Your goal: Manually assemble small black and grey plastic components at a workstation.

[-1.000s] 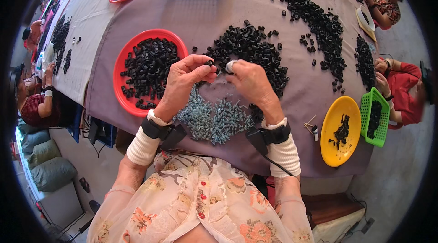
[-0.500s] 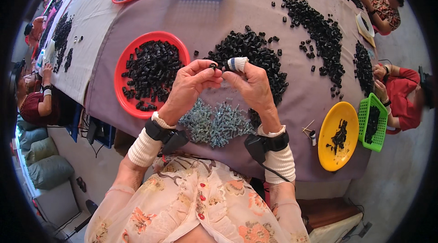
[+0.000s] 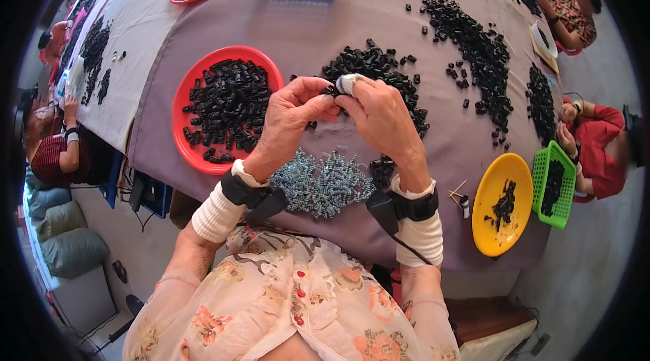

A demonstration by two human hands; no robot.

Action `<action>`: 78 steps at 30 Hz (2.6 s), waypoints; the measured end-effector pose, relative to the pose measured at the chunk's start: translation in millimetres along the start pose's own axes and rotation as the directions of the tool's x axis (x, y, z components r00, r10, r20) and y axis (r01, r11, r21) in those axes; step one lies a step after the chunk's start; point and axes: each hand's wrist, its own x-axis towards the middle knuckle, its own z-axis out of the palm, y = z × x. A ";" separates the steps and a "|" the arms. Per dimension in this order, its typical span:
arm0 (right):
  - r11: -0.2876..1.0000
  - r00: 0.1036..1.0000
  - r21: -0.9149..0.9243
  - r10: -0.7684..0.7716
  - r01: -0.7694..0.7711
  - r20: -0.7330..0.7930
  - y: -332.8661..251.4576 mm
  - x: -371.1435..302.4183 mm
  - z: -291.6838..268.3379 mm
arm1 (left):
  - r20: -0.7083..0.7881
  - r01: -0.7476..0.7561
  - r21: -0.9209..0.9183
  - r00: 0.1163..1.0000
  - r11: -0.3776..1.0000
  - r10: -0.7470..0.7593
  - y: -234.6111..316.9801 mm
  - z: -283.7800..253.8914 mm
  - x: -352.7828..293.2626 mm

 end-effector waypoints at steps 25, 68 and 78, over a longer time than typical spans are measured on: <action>0.977 0.961 -0.150 -0.180 0.151 -0.209 -6.2 -0.5 -0.6 | -0.005 -0.032 0.010 0.999 0.999 0.032 8.5 7.2 -2.3; 0.891 0.957 -0.379 -0.287 0.251 -0.041 -10.0 -7.8 8.3 | -0.039 -0.211 0.359 0.970 0.909 0.241 3.1 5.4 -5.1; 0.878 0.957 -0.389 -0.289 0.279 0.035 -7.5 -12.5 8.3 | 0.015 -0.269 0.511 0.952 0.816 0.305 7.6 4.2 -8.5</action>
